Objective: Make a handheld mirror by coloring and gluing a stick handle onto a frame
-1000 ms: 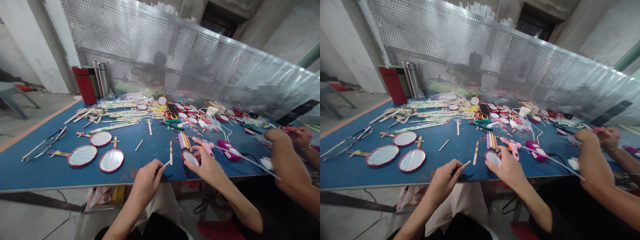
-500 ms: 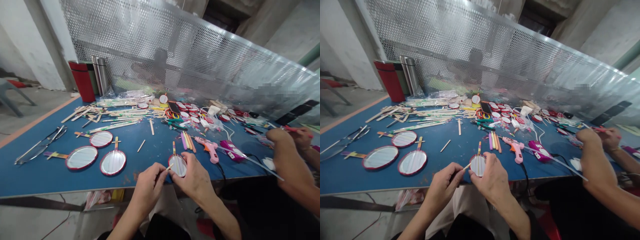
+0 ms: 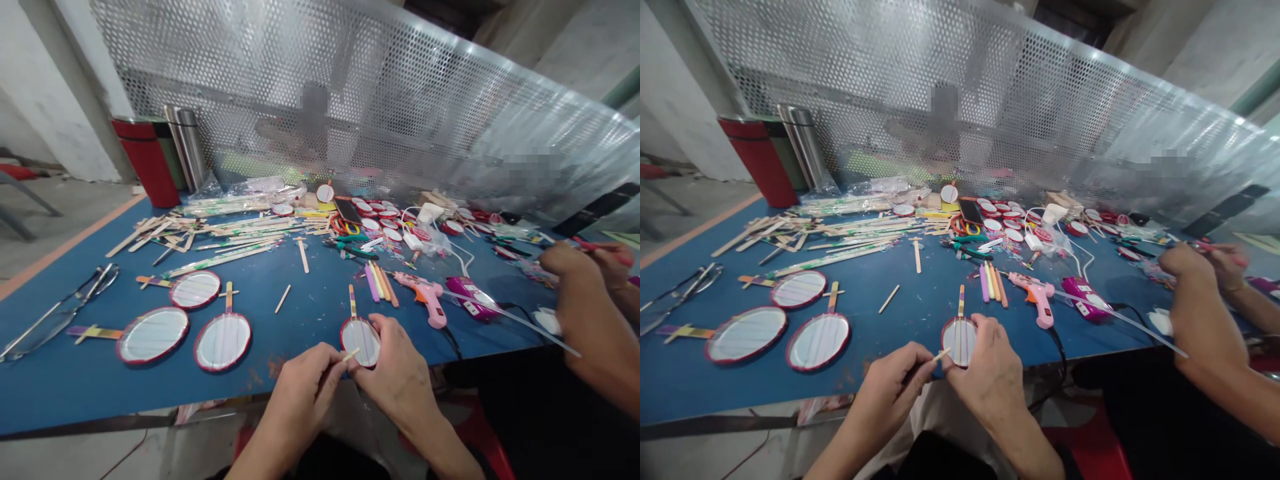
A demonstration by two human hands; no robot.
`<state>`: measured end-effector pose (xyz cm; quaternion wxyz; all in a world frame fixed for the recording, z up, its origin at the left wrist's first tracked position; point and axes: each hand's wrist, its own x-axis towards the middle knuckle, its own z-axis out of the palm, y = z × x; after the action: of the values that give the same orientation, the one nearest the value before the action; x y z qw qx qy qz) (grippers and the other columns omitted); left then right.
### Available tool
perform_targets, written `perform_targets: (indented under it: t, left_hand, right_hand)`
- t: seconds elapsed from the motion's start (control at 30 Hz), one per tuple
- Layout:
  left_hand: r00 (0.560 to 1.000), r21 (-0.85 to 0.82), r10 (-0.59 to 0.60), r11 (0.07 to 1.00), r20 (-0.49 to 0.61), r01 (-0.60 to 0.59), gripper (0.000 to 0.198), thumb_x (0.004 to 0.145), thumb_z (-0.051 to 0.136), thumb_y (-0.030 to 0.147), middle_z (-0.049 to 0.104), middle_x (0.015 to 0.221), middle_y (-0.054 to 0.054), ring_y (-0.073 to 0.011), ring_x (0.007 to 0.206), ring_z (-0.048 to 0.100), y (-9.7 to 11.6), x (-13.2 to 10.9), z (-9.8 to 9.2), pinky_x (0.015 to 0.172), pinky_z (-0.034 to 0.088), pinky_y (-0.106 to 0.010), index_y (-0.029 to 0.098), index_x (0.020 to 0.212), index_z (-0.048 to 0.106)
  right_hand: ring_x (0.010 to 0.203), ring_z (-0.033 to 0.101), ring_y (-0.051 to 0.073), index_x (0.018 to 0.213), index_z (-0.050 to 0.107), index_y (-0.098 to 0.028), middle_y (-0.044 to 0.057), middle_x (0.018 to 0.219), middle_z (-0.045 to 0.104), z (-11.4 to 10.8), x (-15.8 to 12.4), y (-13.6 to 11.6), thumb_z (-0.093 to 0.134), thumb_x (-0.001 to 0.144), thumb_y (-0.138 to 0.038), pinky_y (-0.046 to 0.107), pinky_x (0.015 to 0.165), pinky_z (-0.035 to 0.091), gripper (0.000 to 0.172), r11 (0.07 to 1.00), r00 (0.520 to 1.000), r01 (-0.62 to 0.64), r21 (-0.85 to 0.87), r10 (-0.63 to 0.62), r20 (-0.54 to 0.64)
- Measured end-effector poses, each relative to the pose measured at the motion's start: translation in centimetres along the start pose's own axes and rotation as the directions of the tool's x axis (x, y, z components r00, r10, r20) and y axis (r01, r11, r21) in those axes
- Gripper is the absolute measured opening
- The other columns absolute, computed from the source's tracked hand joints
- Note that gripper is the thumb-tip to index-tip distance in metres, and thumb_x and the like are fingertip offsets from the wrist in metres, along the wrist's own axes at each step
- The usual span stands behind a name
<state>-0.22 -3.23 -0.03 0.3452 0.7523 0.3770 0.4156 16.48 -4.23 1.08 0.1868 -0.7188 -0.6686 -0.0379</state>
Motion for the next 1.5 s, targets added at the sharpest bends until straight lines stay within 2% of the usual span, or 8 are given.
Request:
perform_targets:
  t: [0.3, 0.53, 0.87, 1.07, 1.3, 1.5]
  left_hand:
    - [0.998, 0.027, 0.029, 0.999, -0.062, -0.027, 0.015, 0.089, 0.053, 0.016, 0.066, 0.066, 0.003, -0.0076, 0.056, 0.059, 0.1, 0.1, 0.1, 0.058, 0.046, -0.014, 0.019, 0.076, 0.060]
    - [0.998, 0.061, 0.026, 0.998, -0.050, -0.023, 0.015, 0.089, 0.052, 0.016, 0.066, 0.067, 0.003, -0.0076, 0.057, 0.059, 0.0, 0.1, 0.1, 0.058, 0.046, -0.014, 0.019, 0.076, 0.059]
    - [0.998, 0.093, 0.030, 0.995, -0.054, -0.025, 0.015, 0.089, 0.052, 0.017, 0.066, 0.066, 0.003, -0.0083, 0.057, 0.060, 0.2, 0.2, 0.2, 0.057, 0.047, -0.014, 0.019, 0.076, 0.059]
    - [0.998, 0.097, 0.039, 0.995, -0.054, -0.034, 0.016, 0.090, 0.051, 0.018, 0.066, 0.066, 0.002, -0.0086, 0.056, 0.059, 0.1, 0.2, 0.2, 0.057, 0.048, -0.015, 0.020, 0.077, 0.060]
    - [0.999, 0.092, 0.017, 0.996, -0.039, -0.013, 0.016, 0.090, 0.050, 0.017, 0.066, 0.067, 0.002, -0.0093, 0.057, 0.059, 0.1, 0.1, 0.3, 0.058, 0.048, -0.017, 0.020, 0.077, 0.059]
    - [0.999, 0.088, 0.032, 0.996, -0.040, -0.028, 0.015, 0.091, 0.051, 0.016, 0.066, 0.068, 0.003, -0.0085, 0.057, 0.059, 0.1, 0.1, 0.3, 0.059, 0.047, -0.016, 0.019, 0.078, 0.059]
  right_hand:
    - [0.101, 0.062, 0.033, 0.118, 0.043, -0.014, 0.015, 0.108, 0.062, 0.4, 0.9, -0.3, 0.062, 0.074, -0.044, 0.042, 0.077, 0.050, 0.057, 0.999, 1.000, 0.004, -0.035, -0.004, 0.015]
    - [0.097, 0.064, 0.032, 0.116, 0.043, -0.014, 0.015, 0.105, 0.063, 0.4, 1.1, -0.4, 0.062, 0.073, -0.044, 0.039, 0.074, 0.050, 0.055, 0.998, 1.000, -0.002, -0.056, 0.003, 0.013]
    - [0.101, 0.061, 0.032, 0.121, 0.046, -0.012, 0.016, 0.113, 0.061, -0.7, 2.0, -1.1, 0.057, 0.078, -0.043, 0.040, 0.075, 0.049, 0.055, 0.997, 0.986, 0.008, -0.072, 0.004, 0.168]
    - [0.100, 0.062, 0.032, 0.131, 0.041, -0.012, 0.016, 0.115, 0.061, -1.3, 2.3, -1.2, 0.056, 0.078, -0.045, 0.038, 0.072, 0.048, 0.065, 0.996, 0.976, 0.045, -0.080, -0.027, 0.216]
    - [0.101, 0.061, 0.032, 0.132, 0.038, -0.013, 0.018, 0.117, 0.061, -0.9, 2.2, -0.8, 0.057, 0.077, -0.043, 0.039, 0.073, 0.048, 0.066, 0.999, 0.984, 0.026, -0.048, -0.017, 0.177]
    - [0.105, 0.060, 0.033, 0.138, 0.033, -0.013, 0.018, 0.123, 0.059, -1.1, 2.2, -0.8, 0.059, 0.074, -0.041, 0.041, 0.078, 0.048, 0.075, 1.000, 0.976, 0.008, -0.014, -0.005, 0.216]
